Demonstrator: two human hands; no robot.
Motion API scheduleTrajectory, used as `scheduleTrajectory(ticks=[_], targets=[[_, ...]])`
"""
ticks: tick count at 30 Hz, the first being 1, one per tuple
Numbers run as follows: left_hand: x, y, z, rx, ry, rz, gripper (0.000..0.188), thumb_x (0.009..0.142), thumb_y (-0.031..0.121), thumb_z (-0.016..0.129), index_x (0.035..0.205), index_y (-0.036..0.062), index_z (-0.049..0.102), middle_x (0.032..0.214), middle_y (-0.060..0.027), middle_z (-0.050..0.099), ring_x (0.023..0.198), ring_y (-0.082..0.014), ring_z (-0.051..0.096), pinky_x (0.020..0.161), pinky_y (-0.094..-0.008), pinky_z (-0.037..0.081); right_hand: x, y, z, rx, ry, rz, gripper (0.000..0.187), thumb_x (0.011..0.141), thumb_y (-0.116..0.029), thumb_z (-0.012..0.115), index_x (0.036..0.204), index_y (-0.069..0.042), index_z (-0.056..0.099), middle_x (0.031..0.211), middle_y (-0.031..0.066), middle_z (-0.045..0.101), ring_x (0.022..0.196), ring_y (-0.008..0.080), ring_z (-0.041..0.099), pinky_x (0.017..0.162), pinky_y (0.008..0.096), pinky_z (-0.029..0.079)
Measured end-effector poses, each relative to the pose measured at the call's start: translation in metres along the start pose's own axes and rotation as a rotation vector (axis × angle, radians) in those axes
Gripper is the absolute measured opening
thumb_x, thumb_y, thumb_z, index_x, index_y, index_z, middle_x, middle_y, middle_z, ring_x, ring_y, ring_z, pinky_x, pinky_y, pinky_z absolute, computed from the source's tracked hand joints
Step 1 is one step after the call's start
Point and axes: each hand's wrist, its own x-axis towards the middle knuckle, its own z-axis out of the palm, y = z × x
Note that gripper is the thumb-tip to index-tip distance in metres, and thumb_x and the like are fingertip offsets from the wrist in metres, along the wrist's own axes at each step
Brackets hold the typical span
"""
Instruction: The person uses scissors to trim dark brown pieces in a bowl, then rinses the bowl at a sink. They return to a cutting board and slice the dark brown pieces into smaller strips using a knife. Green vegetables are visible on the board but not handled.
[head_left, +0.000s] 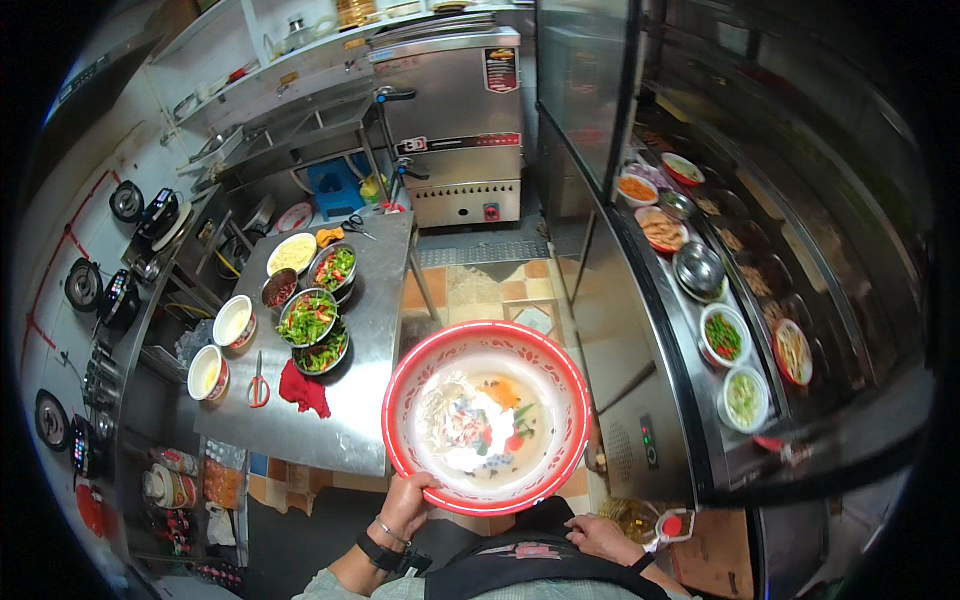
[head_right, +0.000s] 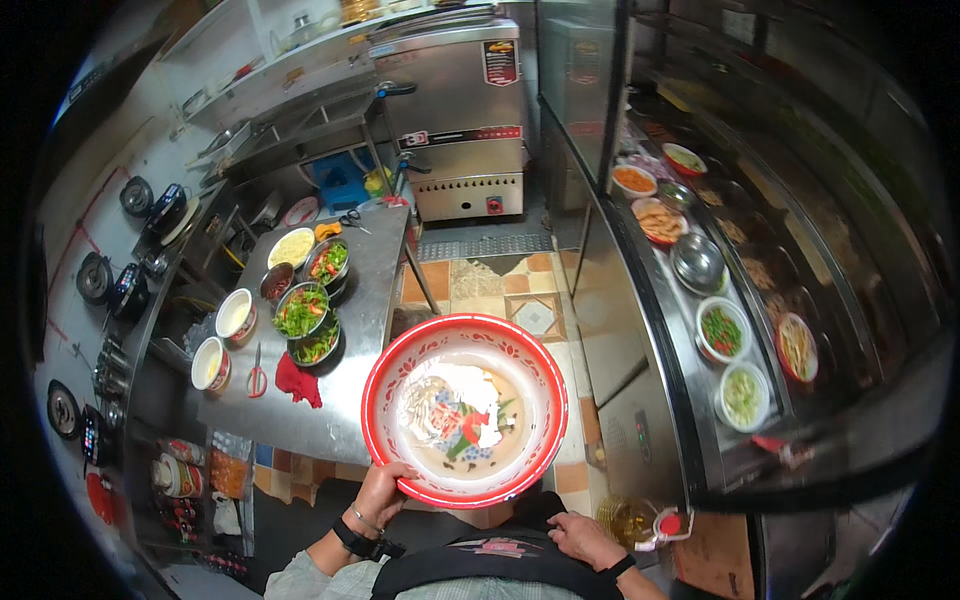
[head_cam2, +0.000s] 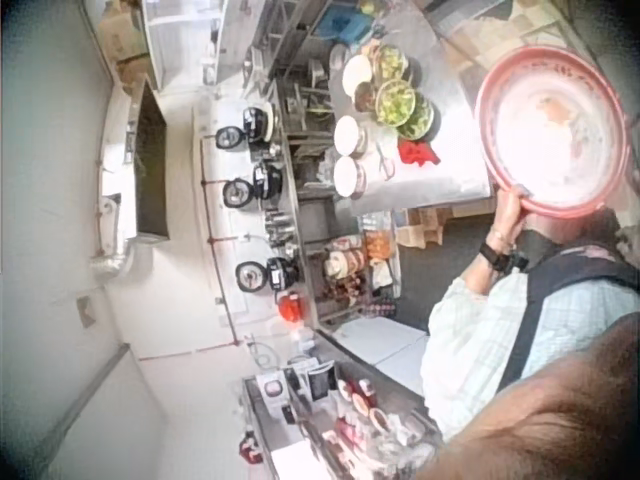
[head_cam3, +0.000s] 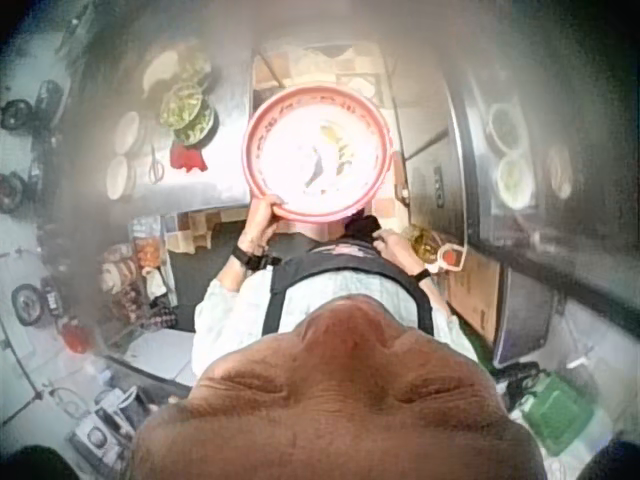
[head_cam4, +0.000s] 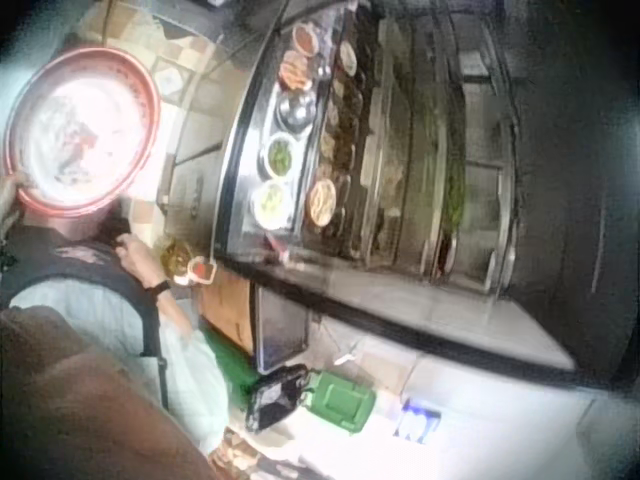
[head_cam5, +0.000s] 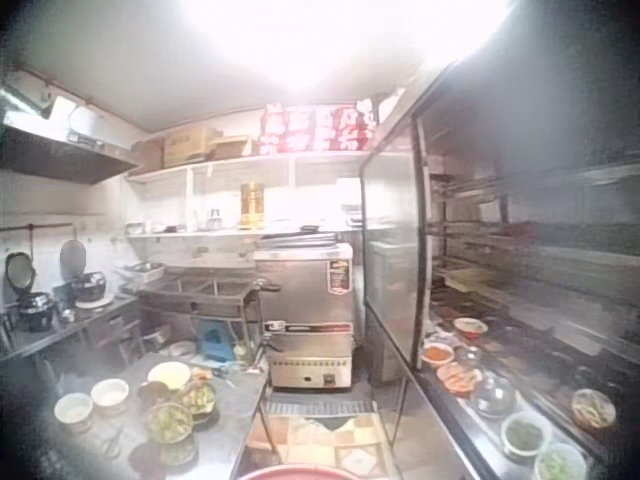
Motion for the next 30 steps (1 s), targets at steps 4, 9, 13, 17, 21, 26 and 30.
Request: scheduleTrajectory(ticks=[4, 9, 13, 17, 21, 26, 30], targets=[[0.072, 0.039, 0.027, -0.083, 0.025, -0.075, 0.049, 0.084, -0.008, 0.058, 0.133, -0.0078, 0.055, 0.119, -0.0184, 0.069, 0.101, -0.0297, 0.072, 0.082, -0.0395, 0.063, 0.091, 0.012, -0.056, -0.022, -0.049, 0.076, 0.036, 0.093, -0.026, 0.068, 0.123, -0.006, 0.071, 0.115, 0.0191, 0.071, 0.111, 0.0373, 0.067, 0.099, 0.0437, 0.053], [0.142, 0.116, 0.079, -0.142, 0.117, -0.012, 0.041, 0.085, 0.002, 0.061, 0.126, -0.0021, 0.060, 0.113, -0.0150, 0.072, 0.095, -0.0266, 0.073, 0.074, -0.0355, 0.063, 0.235, -0.007, -0.153, -0.261, -0.111, -0.007, 0.034, 0.093, -0.025, 0.066, 0.120, -0.006, 0.072, 0.118, 0.0212, 0.070, 0.112, 0.0385, 0.067, 0.102, 0.0456, 0.052], [0.207, 0.178, 0.093, -0.197, 0.181, 0.019, 0.046, 0.088, 0.003, 0.057, 0.133, -0.0046, 0.056, 0.118, -0.0184, 0.071, 0.098, -0.0310, 0.074, 0.077, -0.0409, 0.065, 0.355, -0.050, -0.232, -0.316, -0.028, -0.255, 0.032, 0.093, -0.021, 0.064, 0.121, -0.007, 0.071, 0.112, 0.0214, 0.069, 0.104, 0.0412, 0.067, 0.092, 0.0507, 0.054], [0.280, 0.236, 0.113, -0.239, 0.241, 0.162, 0.046, 0.089, 0.003, 0.056, 0.134, -0.0066, 0.055, 0.121, -0.0188, 0.070, 0.103, -0.0321, 0.074, 0.080, -0.0420, 0.066, 0.470, -0.107, -0.293, -0.308, -0.031, -0.443, 0.026, 0.094, -0.021, 0.065, 0.116, -0.007, 0.070, 0.107, 0.0199, 0.068, 0.103, 0.0408, 0.067, 0.089, 0.0502, 0.055], [0.371, 0.280, 0.110, -0.259, 0.277, 0.251, 0.048, 0.088, 0.003, 0.055, 0.135, -0.0053, 0.054, 0.123, -0.0192, 0.069, 0.108, -0.0335, 0.072, 0.089, -0.0456, 0.064, 0.580, -0.138, -0.329, -0.350, -0.106, -0.505, 0.029, 0.094, -0.021, 0.066, 0.119, -0.008, 0.069, 0.108, 0.0195, 0.069, 0.103, 0.0407, 0.067, 0.088, 0.0515, 0.055], [0.494, 0.333, 0.130, -0.377, 0.283, 0.280, 0.048, 0.088, 0.002, 0.054, 0.135, -0.0052, 0.053, 0.126, -0.0208, 0.068, 0.111, -0.0358, 0.071, 0.096, -0.0481, 0.061, 0.687, -0.146, -0.387, -0.520, -0.264, -0.313, 0.037, 0.094, -0.026, 0.067, 0.126, -0.010, 0.069, 0.120, 0.0201, 0.069, 0.111, 0.0409, 0.066, 0.096, 0.0490, 0.054], [0.564, 0.382, 0.139, -0.523, 0.264, 0.260, 0.049, 0.087, 0.002, 0.053, 0.135, -0.0071, 0.051, 0.126, -0.0220, 0.067, 0.112, -0.0367, 0.070, 0.100, -0.0493, 0.059, 0.769, -0.160, -0.448, -0.446, -0.217, -0.303, 0.035, 0.092, -0.024, 0.067, 0.122, -0.007, 0.070, 0.112, 0.0214, 0.072, 0.107, 0.0420, 0.068, 0.093, 0.0486, 0.055]])
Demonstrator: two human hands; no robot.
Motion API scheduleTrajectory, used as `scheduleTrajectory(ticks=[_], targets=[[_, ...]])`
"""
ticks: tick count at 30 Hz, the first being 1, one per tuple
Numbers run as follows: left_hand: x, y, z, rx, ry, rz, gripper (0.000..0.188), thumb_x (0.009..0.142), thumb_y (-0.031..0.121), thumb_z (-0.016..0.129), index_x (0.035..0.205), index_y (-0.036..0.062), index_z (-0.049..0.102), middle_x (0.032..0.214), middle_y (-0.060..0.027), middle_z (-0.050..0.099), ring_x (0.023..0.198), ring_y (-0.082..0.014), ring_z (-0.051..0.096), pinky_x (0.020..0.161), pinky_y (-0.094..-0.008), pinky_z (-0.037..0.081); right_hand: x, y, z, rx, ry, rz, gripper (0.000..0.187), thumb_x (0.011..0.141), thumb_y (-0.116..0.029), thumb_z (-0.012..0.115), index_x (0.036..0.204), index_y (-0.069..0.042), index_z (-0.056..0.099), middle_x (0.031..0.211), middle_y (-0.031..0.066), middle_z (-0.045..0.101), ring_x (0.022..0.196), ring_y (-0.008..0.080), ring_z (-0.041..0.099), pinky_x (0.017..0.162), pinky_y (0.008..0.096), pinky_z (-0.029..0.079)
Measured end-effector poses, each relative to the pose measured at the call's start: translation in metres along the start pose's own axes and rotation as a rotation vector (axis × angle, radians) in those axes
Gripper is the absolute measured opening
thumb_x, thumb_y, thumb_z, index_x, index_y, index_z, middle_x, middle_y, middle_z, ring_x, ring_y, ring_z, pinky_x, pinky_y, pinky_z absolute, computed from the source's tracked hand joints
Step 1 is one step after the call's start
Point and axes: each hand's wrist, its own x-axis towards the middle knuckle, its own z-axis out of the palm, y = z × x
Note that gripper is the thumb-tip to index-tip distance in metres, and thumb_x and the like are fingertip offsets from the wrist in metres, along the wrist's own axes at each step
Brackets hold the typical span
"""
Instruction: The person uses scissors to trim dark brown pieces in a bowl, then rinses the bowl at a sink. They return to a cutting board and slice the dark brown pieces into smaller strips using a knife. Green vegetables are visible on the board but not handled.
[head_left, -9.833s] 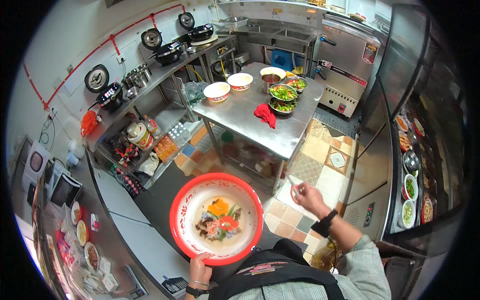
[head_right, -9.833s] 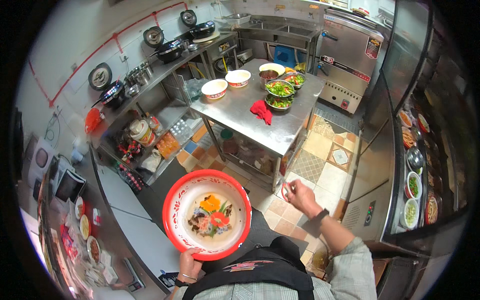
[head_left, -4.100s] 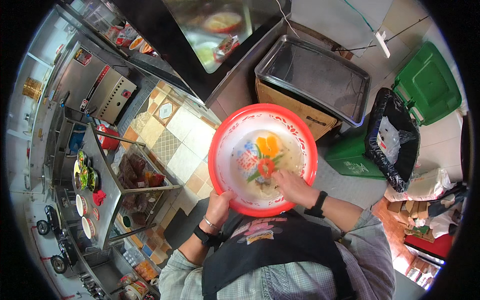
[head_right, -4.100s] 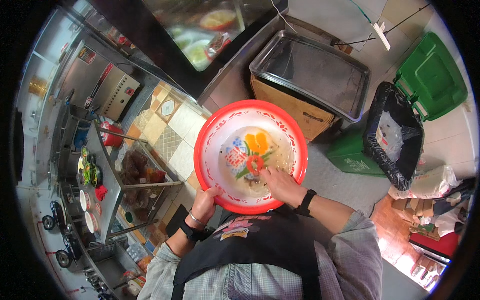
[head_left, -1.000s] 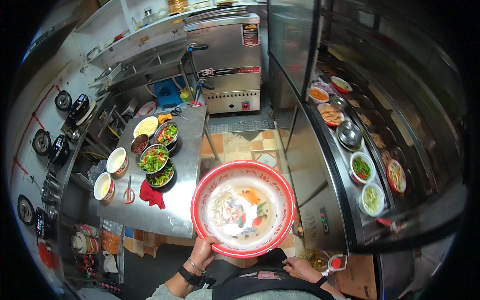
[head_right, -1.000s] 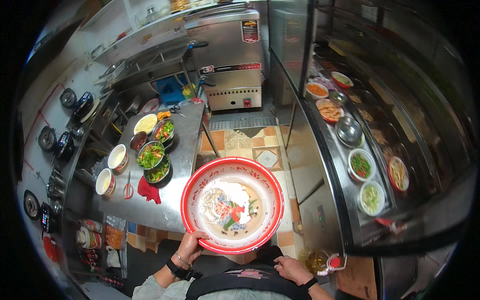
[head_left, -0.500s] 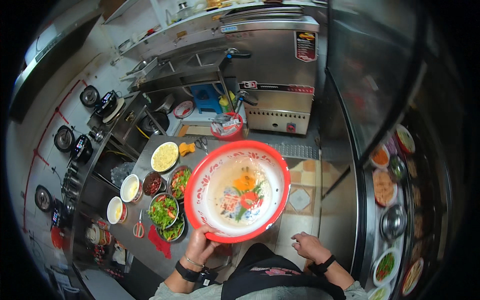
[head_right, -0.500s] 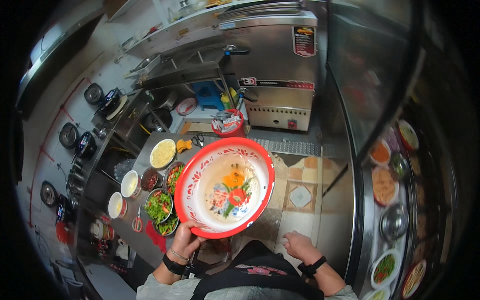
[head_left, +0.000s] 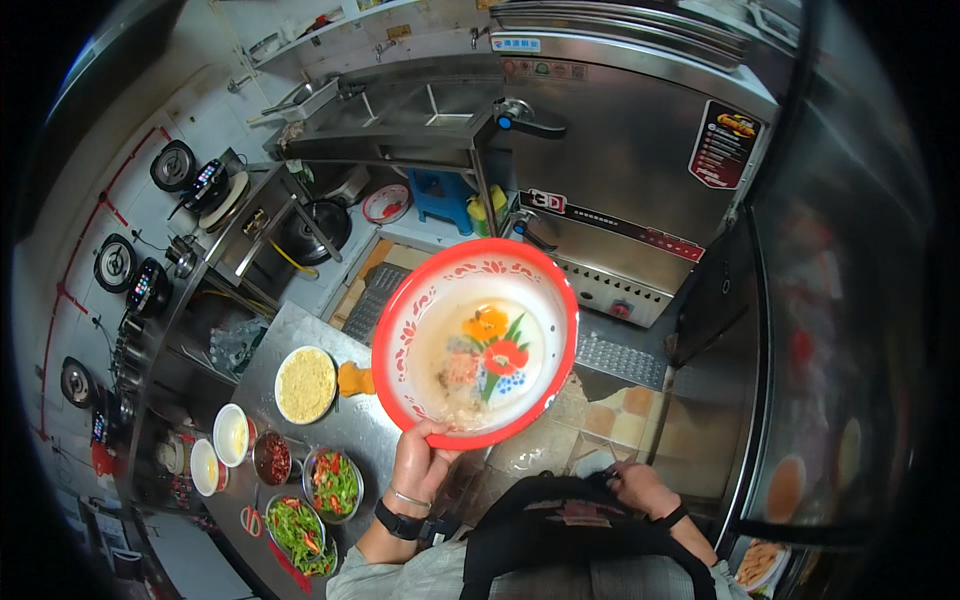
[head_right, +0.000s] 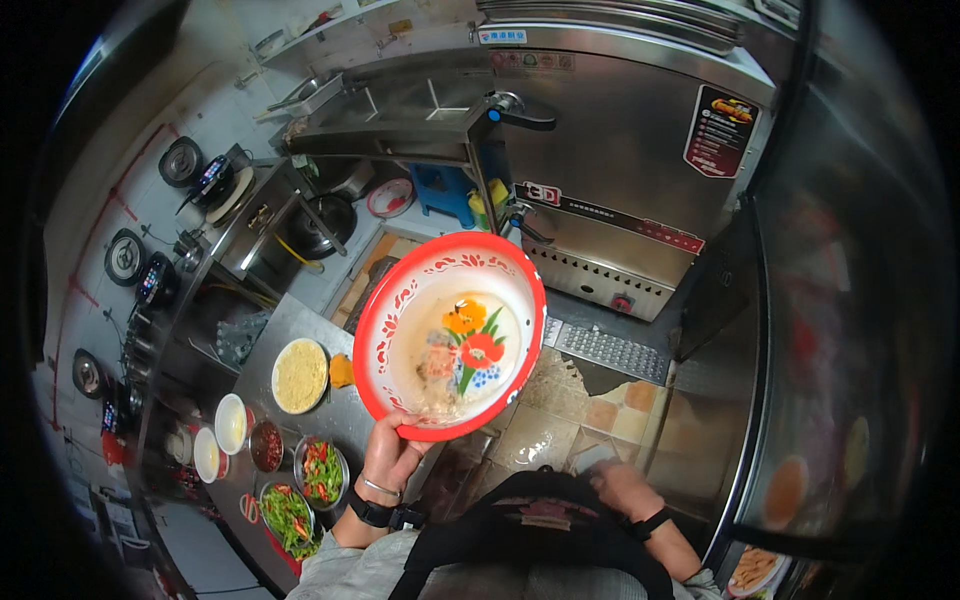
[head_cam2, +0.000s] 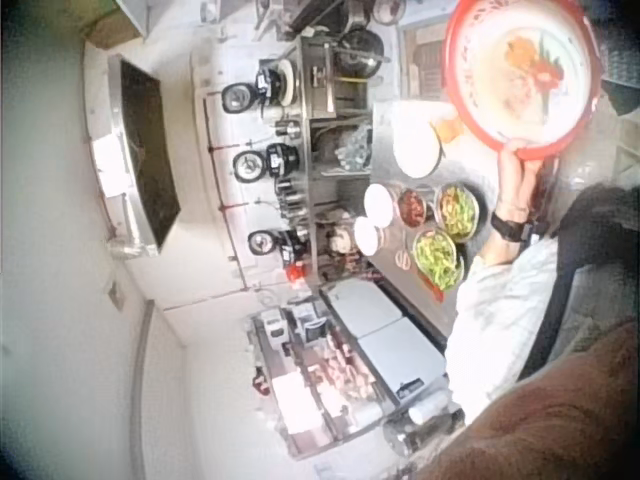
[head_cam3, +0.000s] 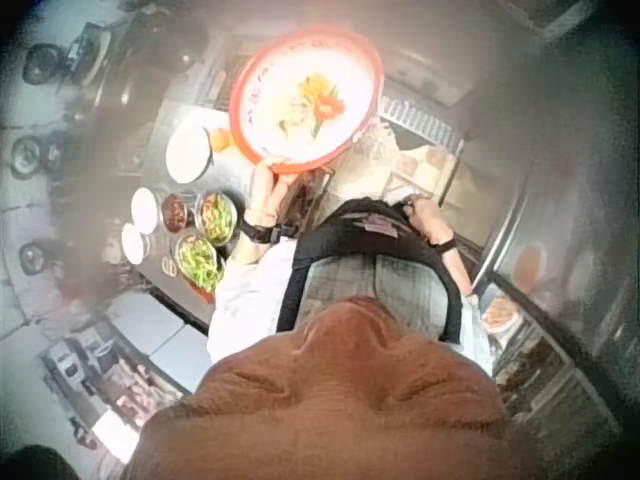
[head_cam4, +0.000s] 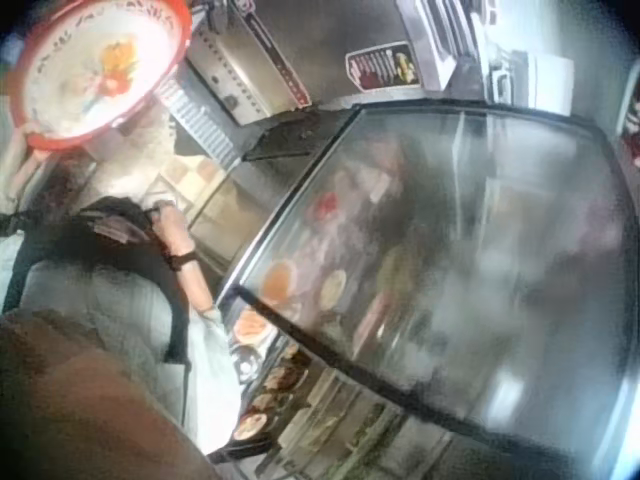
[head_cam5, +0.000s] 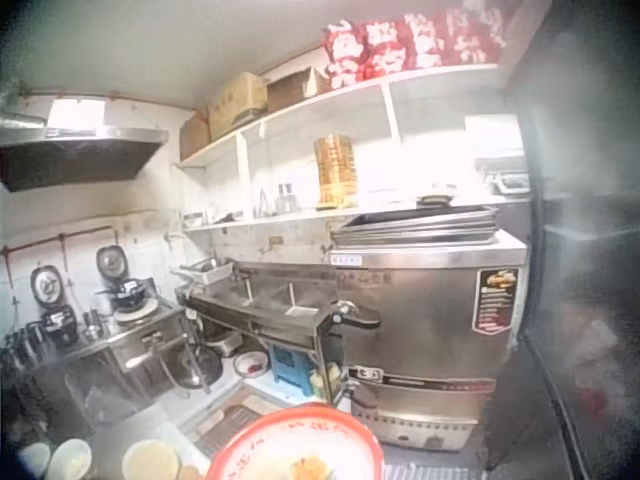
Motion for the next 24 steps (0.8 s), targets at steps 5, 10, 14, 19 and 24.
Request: scheduleTrajectory(ticks=[5, 10, 14, 19, 24], targets=[[0.062, 0.024, 0.027, -0.023, 0.122, 0.143, 0.050, 0.084, 0.002, 0.053, 0.133, -0.0077, 0.052, 0.122, -0.0213, 0.068, 0.107, -0.0366, 0.072, 0.097, -0.0493, 0.062, 0.095, 0.050, -0.057, -0.056, -0.014, -0.020, 0.030, 0.093, -0.027, 0.066, 0.117, -0.009, 0.072, 0.115, 0.0203, 0.072, 0.109, 0.0410, 0.067, 0.092, 0.0511, 0.053], [0.116, 0.053, 0.027, -0.022, 0.316, 0.296, 0.042, 0.084, 0.002, 0.055, 0.125, -0.0045, 0.057, 0.108, -0.0162, 0.071, 0.091, -0.0305, 0.074, 0.079, -0.0431, 0.066, 0.233, 0.083, -0.120, -0.119, -0.065, -0.261, 0.031, 0.094, -0.029, 0.065, 0.119, -0.010, 0.070, 0.111, 0.0218, 0.072, 0.103, 0.0430, 0.069, 0.088, 0.0524, 0.054], [0.123, 0.094, 0.062, -0.039, 0.562, 0.448, 0.026, 0.083, 0.002, 0.053, 0.108, 0.0004, 0.057, 0.086, -0.0095, 0.065, 0.070, -0.0226, 0.068, 0.070, -0.0404, 0.066, 0.339, 0.010, -0.196, -0.204, -0.178, -0.275, 0.025, 0.093, -0.027, 0.064, 0.106, -0.007, 0.073, 0.102, 0.0231, 0.072, 0.098, 0.0430, 0.069, 0.086, 0.0542, 0.054], [0.141, 0.129, 0.069, -0.082, 0.754, 0.449, 0.022, 0.085, 0.009, 0.055, 0.105, 0.0021, 0.058, 0.089, -0.0085, 0.068, 0.075, -0.0243, 0.071, 0.068, -0.0401, 0.066, 0.483, -0.021, -0.211, -0.298, -0.271, -0.623, 0.032, 0.093, -0.028, 0.063, 0.119, -0.010, 0.068, 0.111, 0.0183, 0.069, 0.104, 0.0398, 0.069, 0.088, 0.0502, 0.056], [0.149, 0.169, 0.053, -0.072, 0.894, 0.516, 0.038, 0.082, 0.009, 0.054, 0.119, 0.0003, 0.059, 0.107, -0.0108, 0.067, 0.094, -0.0283, 0.070, 0.072, -0.0449, 0.064, 0.601, -0.149, -0.216, -0.013, -0.040, -0.883, 0.030, 0.089, -0.020, 0.065, 0.116, -0.008, 0.068, 0.110, 0.0206, 0.064, 0.099, 0.0423, 0.066, 0.085, 0.0538, 0.053]])
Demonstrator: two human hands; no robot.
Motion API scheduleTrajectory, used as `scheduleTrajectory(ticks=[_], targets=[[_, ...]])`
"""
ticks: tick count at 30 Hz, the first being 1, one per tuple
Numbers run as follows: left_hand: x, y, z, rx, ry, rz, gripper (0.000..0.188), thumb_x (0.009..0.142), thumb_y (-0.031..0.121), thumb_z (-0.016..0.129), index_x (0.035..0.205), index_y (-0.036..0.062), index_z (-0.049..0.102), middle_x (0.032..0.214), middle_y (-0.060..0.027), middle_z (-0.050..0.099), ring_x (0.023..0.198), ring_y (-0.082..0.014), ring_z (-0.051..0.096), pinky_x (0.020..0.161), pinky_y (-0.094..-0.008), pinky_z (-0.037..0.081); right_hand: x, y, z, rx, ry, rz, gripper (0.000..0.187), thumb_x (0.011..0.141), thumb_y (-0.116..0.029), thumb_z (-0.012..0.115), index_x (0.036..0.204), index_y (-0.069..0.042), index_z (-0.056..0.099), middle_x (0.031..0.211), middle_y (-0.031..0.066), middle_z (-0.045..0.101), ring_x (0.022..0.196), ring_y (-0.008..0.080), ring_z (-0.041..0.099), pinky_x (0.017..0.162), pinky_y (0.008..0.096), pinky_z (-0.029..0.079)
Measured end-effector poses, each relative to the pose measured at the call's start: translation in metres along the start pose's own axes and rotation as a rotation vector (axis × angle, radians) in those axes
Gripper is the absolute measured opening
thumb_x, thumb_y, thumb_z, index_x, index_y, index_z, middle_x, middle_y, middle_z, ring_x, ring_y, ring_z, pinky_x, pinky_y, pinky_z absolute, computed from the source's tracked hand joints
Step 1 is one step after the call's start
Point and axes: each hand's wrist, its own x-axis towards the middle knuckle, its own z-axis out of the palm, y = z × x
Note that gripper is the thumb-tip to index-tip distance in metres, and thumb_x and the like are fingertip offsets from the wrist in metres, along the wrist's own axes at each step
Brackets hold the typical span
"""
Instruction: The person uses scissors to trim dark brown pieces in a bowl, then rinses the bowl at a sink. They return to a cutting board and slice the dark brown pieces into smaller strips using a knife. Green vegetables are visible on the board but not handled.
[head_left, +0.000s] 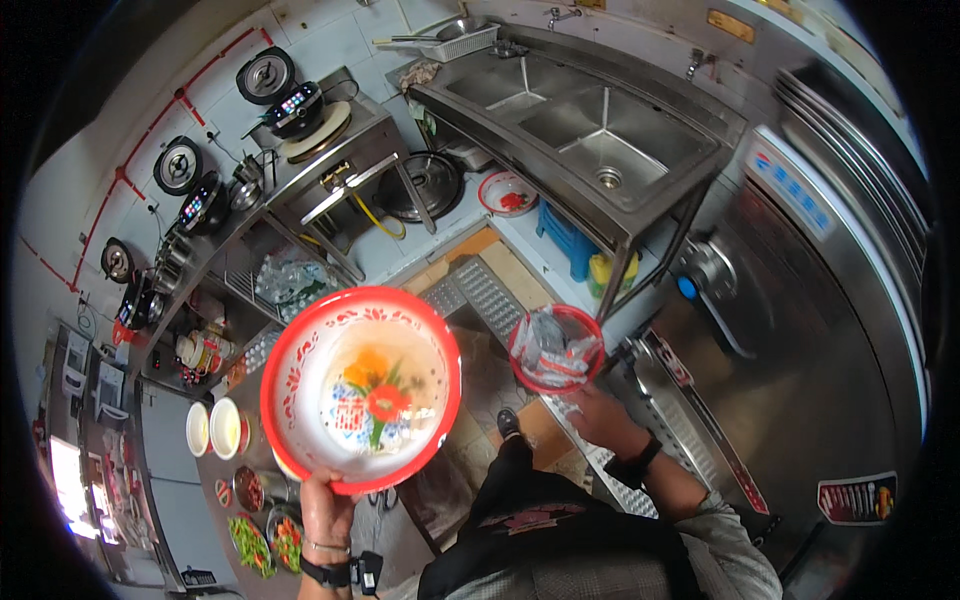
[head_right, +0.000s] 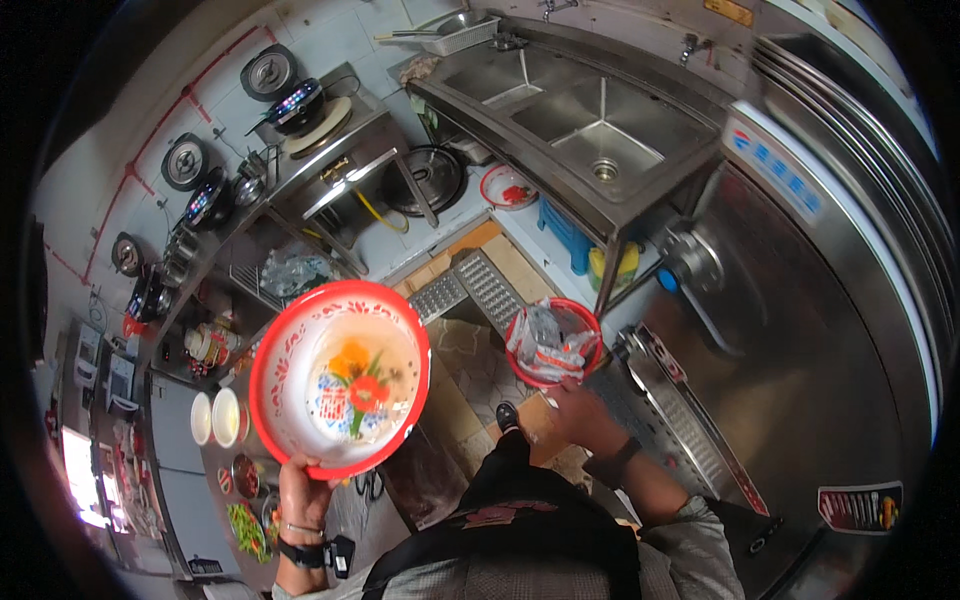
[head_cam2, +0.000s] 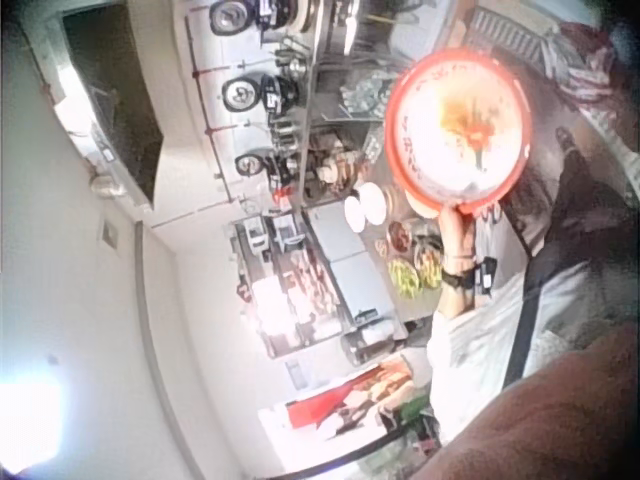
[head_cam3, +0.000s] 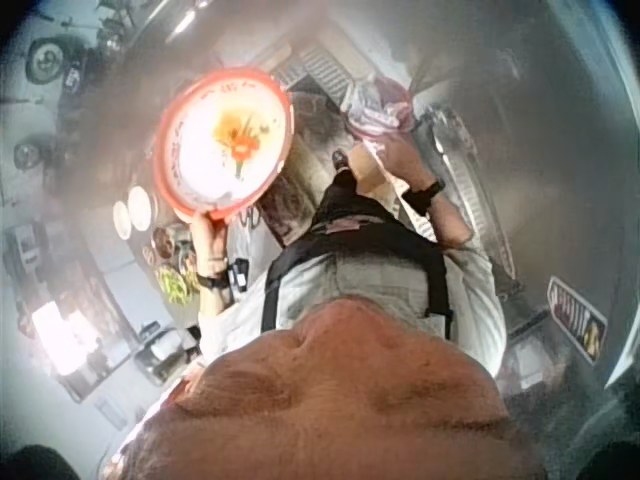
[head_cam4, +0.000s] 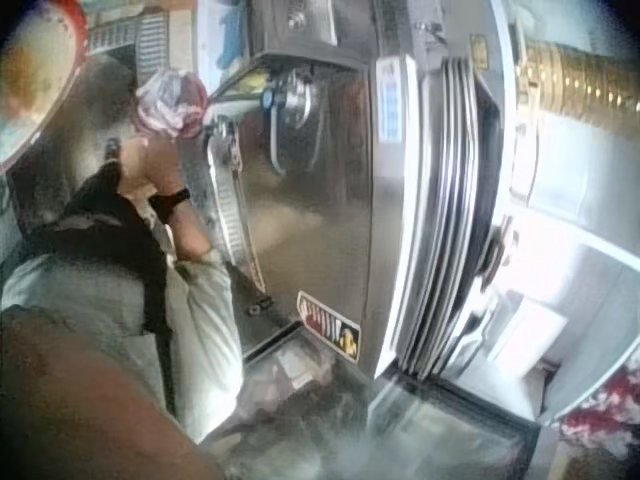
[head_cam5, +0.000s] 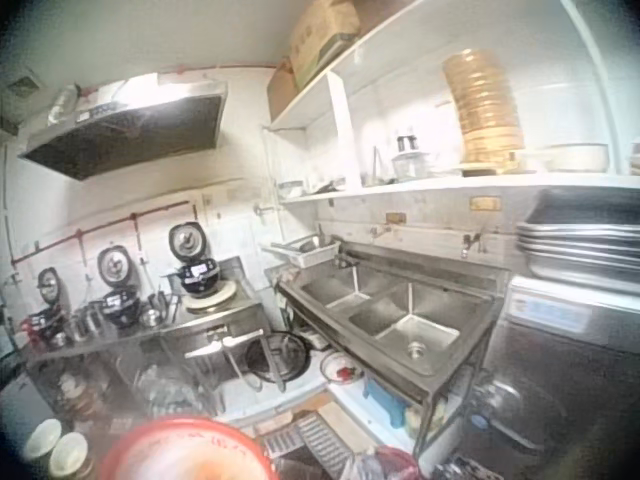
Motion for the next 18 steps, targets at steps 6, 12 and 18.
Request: scheduleTrajectory(ticks=[6, 12, 18], targets=[[0.088, 0.034, 0.020, -0.104, -0.006, -0.048, 0.041, 0.080, 0.004, 0.055, 0.120, -0.0009, 0.058, 0.100, -0.0113, 0.068, 0.092, -0.0288, 0.070, 0.083, -0.0450, 0.061, 0.195, 0.027, -0.047, -0.240, 0.470, -0.007, 0.028, 0.080, -0.009, 0.068, 0.108, -0.009, 0.070, 0.117, 0.0178, 0.063, 0.112, 0.0394, 0.060, 0.094, 0.0520, 0.047], [0.148, 0.124, 0.075, -0.042, 0.008, 0.052, 0.059, 0.076, 0.001, 0.052, 0.136, -0.0022, 0.051, 0.123, -0.0166, 0.065, 0.110, -0.0356, 0.067, 0.096, -0.0511, 0.058, 0.336, 0.061, -0.125, -0.580, 0.684, 0.155, 0.062, 0.077, -0.007, 0.076, 0.137, -0.008, 0.057, 0.140, 0.0184, 0.052, 0.131, 0.0375, 0.050, 0.114, 0.0542, 0.034], [0.244, 0.205, 0.180, -0.006, -0.066, 0.168, 0.051, 0.075, -0.007, 0.055, 0.126, -0.0043, 0.056, 0.104, -0.0146, 0.067, 0.095, -0.0310, 0.069, 0.090, -0.0465, 0.059, 0.391, 0.097, -0.134, -0.734, 0.546, 0.419, 0.076, 0.083, -0.022, 0.078, 0.149, -0.002, 0.047, 0.145, 0.0218, 0.052, 0.134, 0.0385, 0.049, 0.116, 0.0526, 0.033]])
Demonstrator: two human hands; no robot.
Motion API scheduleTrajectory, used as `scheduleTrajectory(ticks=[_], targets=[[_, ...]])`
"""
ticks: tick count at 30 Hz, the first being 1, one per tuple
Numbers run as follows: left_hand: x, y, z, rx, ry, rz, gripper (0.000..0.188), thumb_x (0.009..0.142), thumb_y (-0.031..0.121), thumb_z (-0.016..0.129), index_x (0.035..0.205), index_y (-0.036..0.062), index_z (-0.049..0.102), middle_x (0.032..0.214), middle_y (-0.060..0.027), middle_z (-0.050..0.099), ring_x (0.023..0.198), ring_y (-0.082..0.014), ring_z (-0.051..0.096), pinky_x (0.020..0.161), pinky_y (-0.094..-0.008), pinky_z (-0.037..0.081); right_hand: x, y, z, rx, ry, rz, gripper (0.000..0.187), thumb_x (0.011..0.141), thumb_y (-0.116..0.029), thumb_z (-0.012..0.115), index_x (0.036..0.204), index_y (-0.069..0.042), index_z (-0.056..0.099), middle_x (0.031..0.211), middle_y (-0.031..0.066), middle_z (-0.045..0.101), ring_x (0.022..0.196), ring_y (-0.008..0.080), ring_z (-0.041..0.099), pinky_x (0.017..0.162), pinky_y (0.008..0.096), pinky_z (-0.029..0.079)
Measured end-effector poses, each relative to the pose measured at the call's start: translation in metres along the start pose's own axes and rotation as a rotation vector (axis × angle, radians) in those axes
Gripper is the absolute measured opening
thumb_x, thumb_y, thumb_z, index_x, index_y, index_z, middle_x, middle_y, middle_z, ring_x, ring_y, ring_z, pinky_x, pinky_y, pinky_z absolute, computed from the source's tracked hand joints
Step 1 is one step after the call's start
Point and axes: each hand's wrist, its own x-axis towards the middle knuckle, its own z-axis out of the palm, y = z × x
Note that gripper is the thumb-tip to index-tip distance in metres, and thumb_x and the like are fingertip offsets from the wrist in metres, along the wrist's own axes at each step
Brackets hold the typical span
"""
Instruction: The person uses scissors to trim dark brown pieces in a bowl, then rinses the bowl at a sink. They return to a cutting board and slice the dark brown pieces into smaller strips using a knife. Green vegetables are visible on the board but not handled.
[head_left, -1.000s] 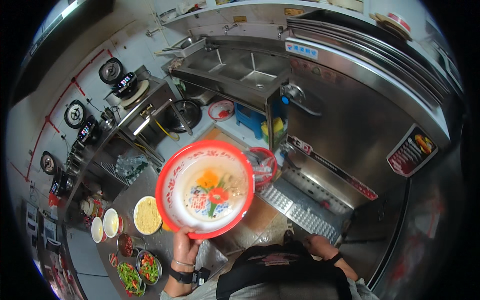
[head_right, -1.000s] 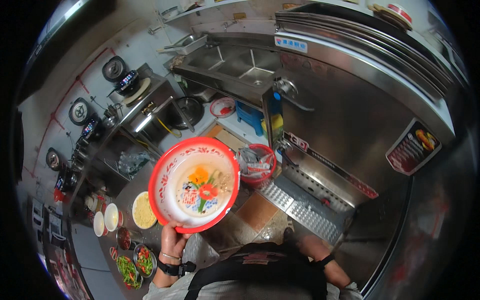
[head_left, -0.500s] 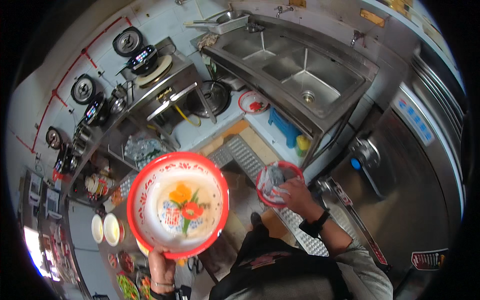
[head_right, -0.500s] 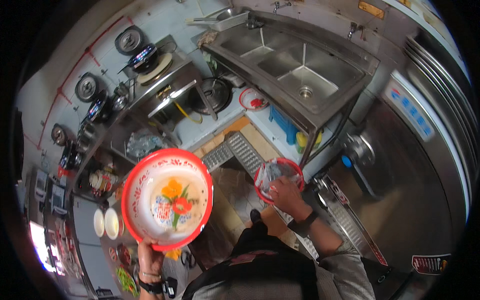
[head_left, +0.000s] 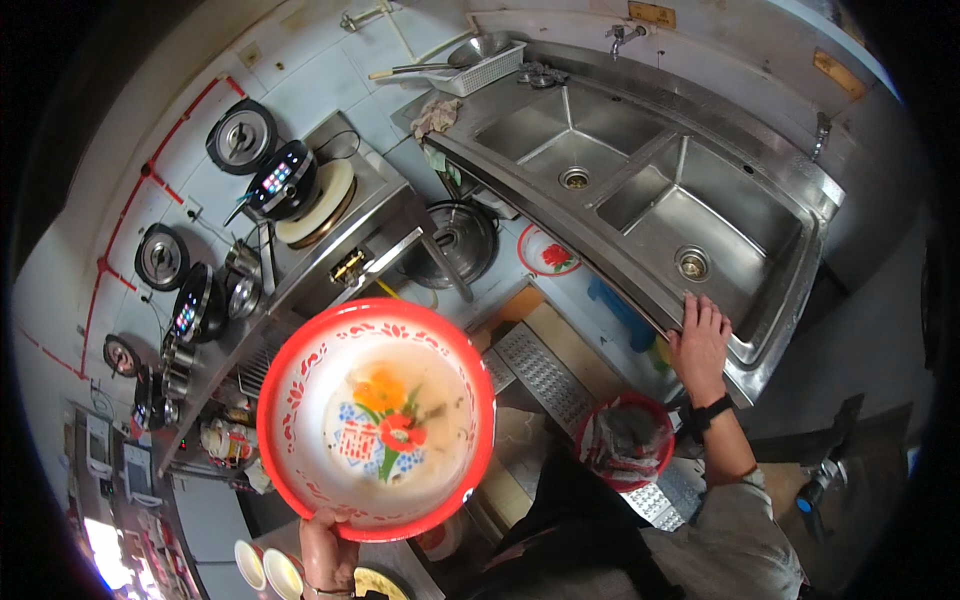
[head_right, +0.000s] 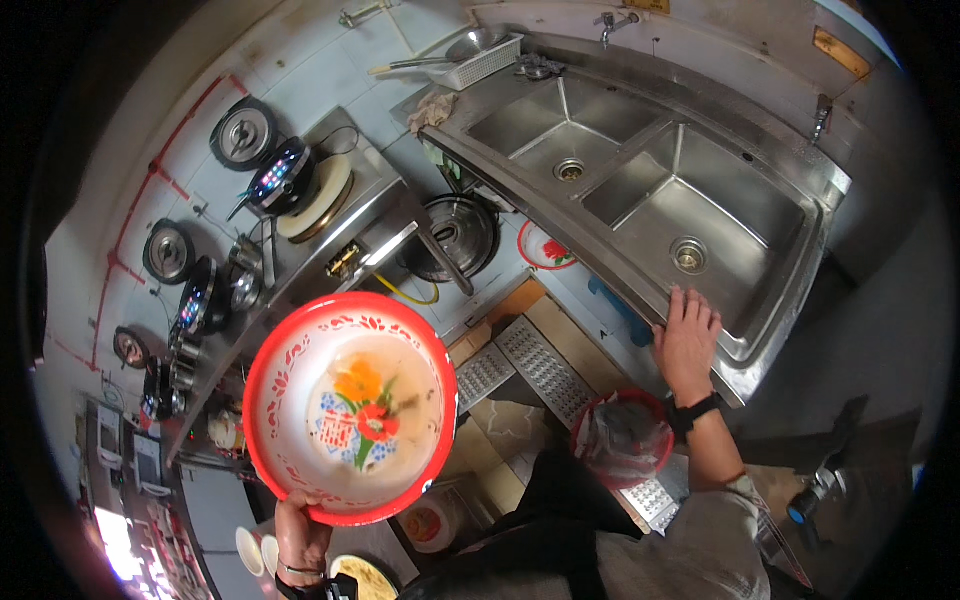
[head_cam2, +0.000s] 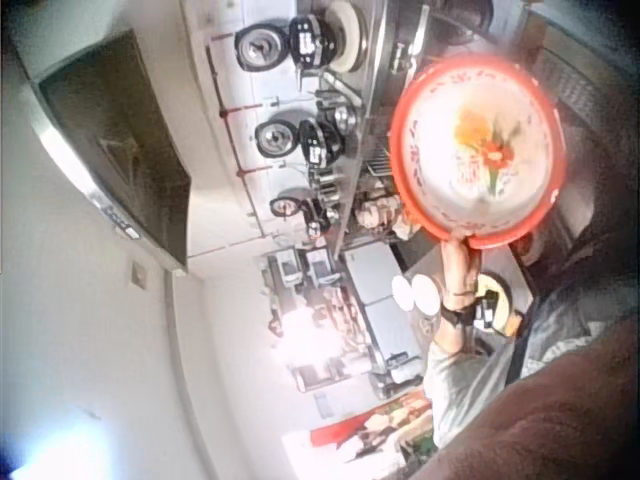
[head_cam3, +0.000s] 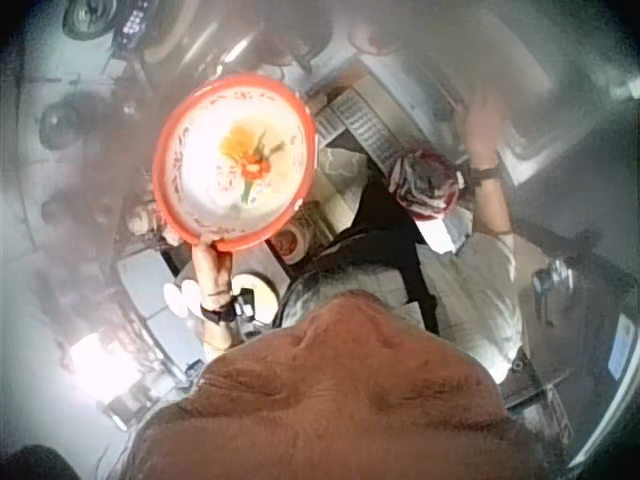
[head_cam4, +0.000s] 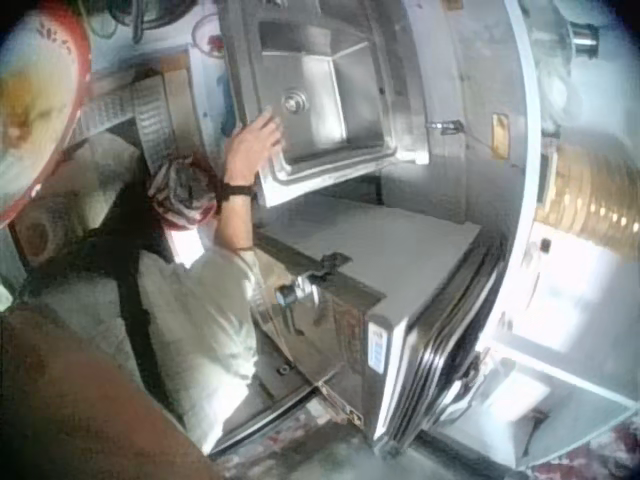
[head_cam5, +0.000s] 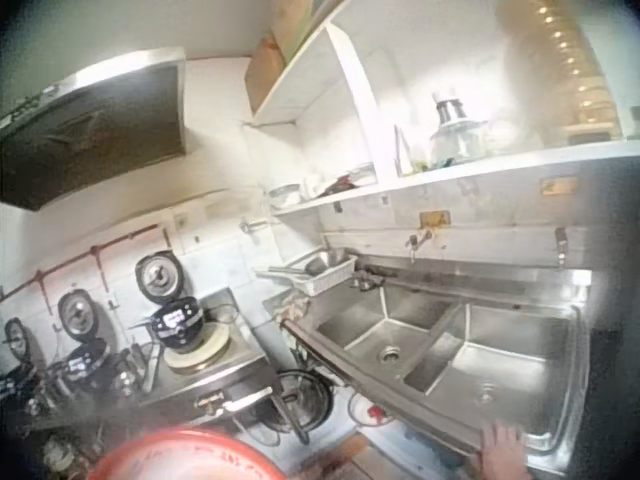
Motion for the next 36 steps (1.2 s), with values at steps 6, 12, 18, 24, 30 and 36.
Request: scheduleTrajectory(ticks=[6, 12, 18, 24, 30, 36], targets=[[0.135, 0.053, 0.102, 0.161, -0.072, 0.008, 0.047, 0.077, -0.007, 0.055, 0.124, -0.0055, 0.056, 0.102, -0.0152, 0.068, 0.093, -0.0319, 0.069, 0.091, -0.0469, 0.059, 0.013, -0.009, -0.004, -0.040, -0.116, 0.066, 0.080, 0.083, -0.020, 0.077, 0.152, -0.001, 0.042, 0.148, 0.0228, 0.049, 0.136, 0.0398, 0.046, 0.118, 0.0543, 0.032], [0.261, 0.096, 0.216, 0.320, -0.268, -0.017, 0.033, 0.081, -0.008, 0.055, 0.114, -0.0067, 0.060, 0.094, -0.0115, 0.068, 0.084, -0.0247, 0.068, 0.079, -0.0388, 0.059, 0.025, -0.017, -0.011, -0.022, -0.264, 0.174, 0.092, 0.077, -0.023, 0.083, 0.154, -0.001, 0.039, 0.144, 0.0212, 0.049, 0.137, 0.0386, 0.044, 0.118, 0.0557, 0.029], [0.394, 0.110, 0.352, 0.419, -0.569, -0.040, 0.038, 0.083, -0.008, 0.054, 0.121, -0.0087, 0.057, 0.098, -0.0167, 0.068, 0.079, -0.0275, 0.071, 0.066, -0.0360, 0.062, 0.023, -0.013, -0.017, -0.046, -0.270, 0.232, 0.099, 0.067, -0.021, 0.089, 0.153, -0.005, 0.042, 0.138, 0.0194, 0.051, 0.131, 0.0380, 0.047, 0.115, 0.0560, 0.031], [0.470, 0.119, 0.480, 0.663, -0.747, 0.134, 0.038, 0.083, -0.006, 0.053, 0.119, -0.0078, 0.062, 0.094, -0.0122, 0.070, 0.073, -0.0226, 0.069, 0.053, -0.0328, 0.057, 0.043, -0.018, -0.029, 0.096, -0.261, 0.317, 0.085, 0.063, -0.021, 0.087, 0.142, -0.008, 0.056, 0.125, 0.0173, 0.056, 0.116, 0.0375, 0.053, 0.105, 0.0524, 0.038], [0.549, 0.099, 0.573, 0.810, -0.895, 0.471, 0.050, 0.083, -0.007, 0.052, 0.132, -0.0091, 0.059, 0.113, -0.0139, 0.072, 0.097, -0.0260, 0.069, 0.089, -0.0353, 0.054, 0.095, -0.008, -0.047, 0.009, -0.134, 0.402, 0.051, 0.076, -0.012, 0.077, 0.124, -0.004, 0.066, 0.126, 0.0199, 0.058, 0.115, 0.0427, 0.056, 0.100, 0.0557, 0.044], [0.582, 0.086, 0.638, 0.834, -1.033, 0.763, 0.047, 0.085, -0.003, 0.051, 0.132, -0.0053, 0.058, 0.113, -0.0155, 0.068, 0.097, -0.0250, 0.064, 0.087, -0.0348, 0.051, 0.259, -0.028, -0.088, -0.266, -0.043, 0.253, 0.040, 0.083, -0.001, 0.070, 0.123, -0.003, 0.065, 0.129, 0.0189, 0.058, 0.118, 0.0417, 0.056, 0.102, 0.0482, 0.045]])
